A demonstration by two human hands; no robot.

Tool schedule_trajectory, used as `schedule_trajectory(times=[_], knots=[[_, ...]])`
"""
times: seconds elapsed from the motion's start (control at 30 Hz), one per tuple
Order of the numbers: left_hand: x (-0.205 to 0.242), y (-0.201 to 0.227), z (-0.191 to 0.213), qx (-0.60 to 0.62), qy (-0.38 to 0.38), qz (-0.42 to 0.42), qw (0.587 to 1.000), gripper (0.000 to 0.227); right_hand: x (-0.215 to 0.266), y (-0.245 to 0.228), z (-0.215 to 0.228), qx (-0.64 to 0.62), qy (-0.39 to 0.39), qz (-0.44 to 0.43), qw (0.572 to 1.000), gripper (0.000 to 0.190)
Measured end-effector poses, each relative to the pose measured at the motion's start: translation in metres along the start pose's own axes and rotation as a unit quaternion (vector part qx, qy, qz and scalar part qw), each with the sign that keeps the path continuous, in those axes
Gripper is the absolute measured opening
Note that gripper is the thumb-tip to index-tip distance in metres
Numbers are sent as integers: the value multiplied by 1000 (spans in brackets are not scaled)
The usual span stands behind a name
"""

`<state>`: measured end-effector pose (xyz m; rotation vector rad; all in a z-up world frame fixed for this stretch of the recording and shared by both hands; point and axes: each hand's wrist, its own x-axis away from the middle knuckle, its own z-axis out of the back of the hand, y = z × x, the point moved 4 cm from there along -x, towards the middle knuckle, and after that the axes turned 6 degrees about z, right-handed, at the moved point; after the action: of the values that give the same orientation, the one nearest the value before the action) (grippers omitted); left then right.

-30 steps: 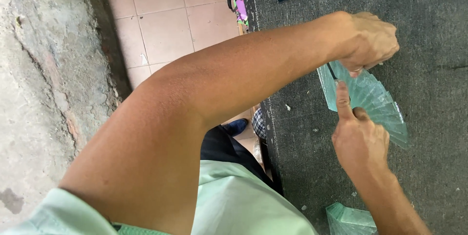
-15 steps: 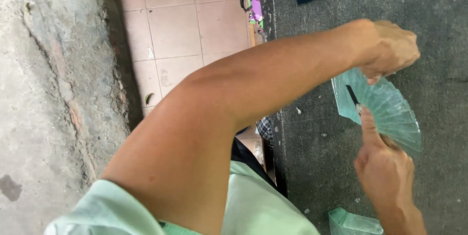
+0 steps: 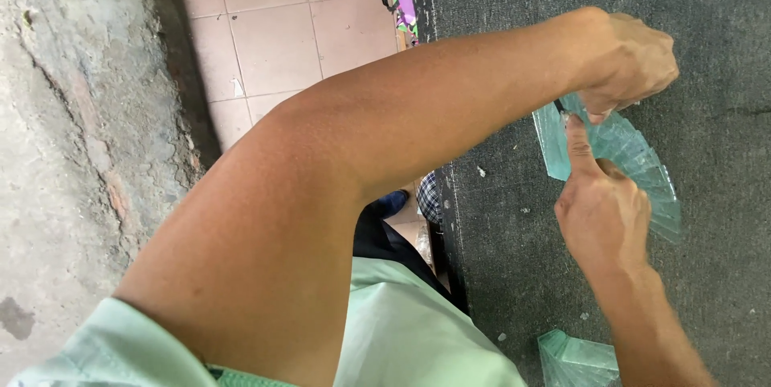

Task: Scraping residue or adhesive off a piece of black glass using a utility knife.

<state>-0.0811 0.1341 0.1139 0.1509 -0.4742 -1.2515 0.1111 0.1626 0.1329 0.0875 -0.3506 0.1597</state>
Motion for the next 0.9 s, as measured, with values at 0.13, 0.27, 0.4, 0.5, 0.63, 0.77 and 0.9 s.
schedule_trajectory(times=[0.13, 0.27, 0.4, 0.5, 0.63, 0.77, 0.9], knots=[[12, 1, -1, 78, 6, 6, 997, 30, 0, -4, -7, 9, -16, -20, 1000, 119], [21, -3, 2, 164, 24, 26, 986, 28, 17, 0, -6, 9, -39, -28, 999, 108], [-9, -12, -20, 136, 51, -45, 988, 21, 43, 15, -23, 11, -66, -45, 997, 116], [10, -8, -6, 173, 29, 20, 984, 18, 56, 22, -26, 27, -52, -34, 998, 111], [26, -1, -1, 171, 12, 7, 985, 30, 75, 14, -3, 18, -135, -82, 987, 121], [19, 4, -1, 124, 14, 32, 992, 35, 83, 18, -2, -9, -89, -65, 994, 124], [21, 7, 8, 59, -26, 52, 997, 41, 46, 5, 5, -6, -9, -11, 1000, 116]])
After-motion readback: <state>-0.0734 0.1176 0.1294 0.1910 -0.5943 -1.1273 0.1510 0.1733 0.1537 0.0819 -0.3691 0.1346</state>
